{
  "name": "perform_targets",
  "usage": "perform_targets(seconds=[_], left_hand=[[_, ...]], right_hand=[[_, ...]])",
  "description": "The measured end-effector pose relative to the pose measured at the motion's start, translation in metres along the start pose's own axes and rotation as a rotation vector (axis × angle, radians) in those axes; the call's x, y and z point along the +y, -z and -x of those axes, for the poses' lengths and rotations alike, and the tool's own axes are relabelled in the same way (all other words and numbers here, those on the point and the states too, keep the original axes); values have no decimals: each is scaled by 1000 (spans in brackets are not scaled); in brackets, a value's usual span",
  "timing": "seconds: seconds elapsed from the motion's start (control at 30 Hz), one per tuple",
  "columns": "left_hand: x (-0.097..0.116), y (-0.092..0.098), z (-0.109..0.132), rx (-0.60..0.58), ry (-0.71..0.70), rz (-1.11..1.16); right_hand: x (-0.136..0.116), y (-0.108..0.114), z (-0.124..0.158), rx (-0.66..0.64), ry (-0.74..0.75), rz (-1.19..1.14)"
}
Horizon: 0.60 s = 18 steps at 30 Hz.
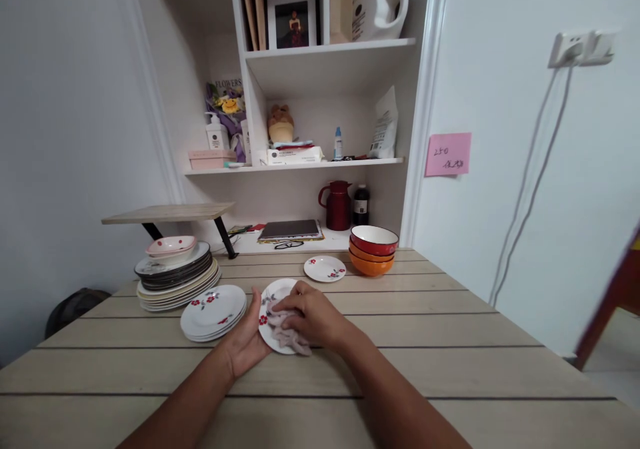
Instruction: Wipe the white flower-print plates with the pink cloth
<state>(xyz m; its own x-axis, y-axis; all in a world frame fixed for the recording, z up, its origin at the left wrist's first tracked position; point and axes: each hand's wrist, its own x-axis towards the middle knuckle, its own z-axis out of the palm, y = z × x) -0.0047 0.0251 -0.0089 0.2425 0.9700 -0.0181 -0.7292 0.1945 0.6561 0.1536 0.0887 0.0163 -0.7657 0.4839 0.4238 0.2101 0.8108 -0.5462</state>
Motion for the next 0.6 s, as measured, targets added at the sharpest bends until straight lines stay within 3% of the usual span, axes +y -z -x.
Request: perform_targets(seconds=[0.17,0.3,0.47,0.6], left_hand=[[-3,-8,2,16,-1,-28],[-4,-7,2,54,-1,-29],[-5,-3,1,58,2,-23],[-5,-3,2,21,15,-54]], right_hand=[[-8,-18,-11,203,-67,129],[3,-12,-14,297,-195,201],[6,2,1,89,-282,212],[-16,-9,7,2,-183,163]])
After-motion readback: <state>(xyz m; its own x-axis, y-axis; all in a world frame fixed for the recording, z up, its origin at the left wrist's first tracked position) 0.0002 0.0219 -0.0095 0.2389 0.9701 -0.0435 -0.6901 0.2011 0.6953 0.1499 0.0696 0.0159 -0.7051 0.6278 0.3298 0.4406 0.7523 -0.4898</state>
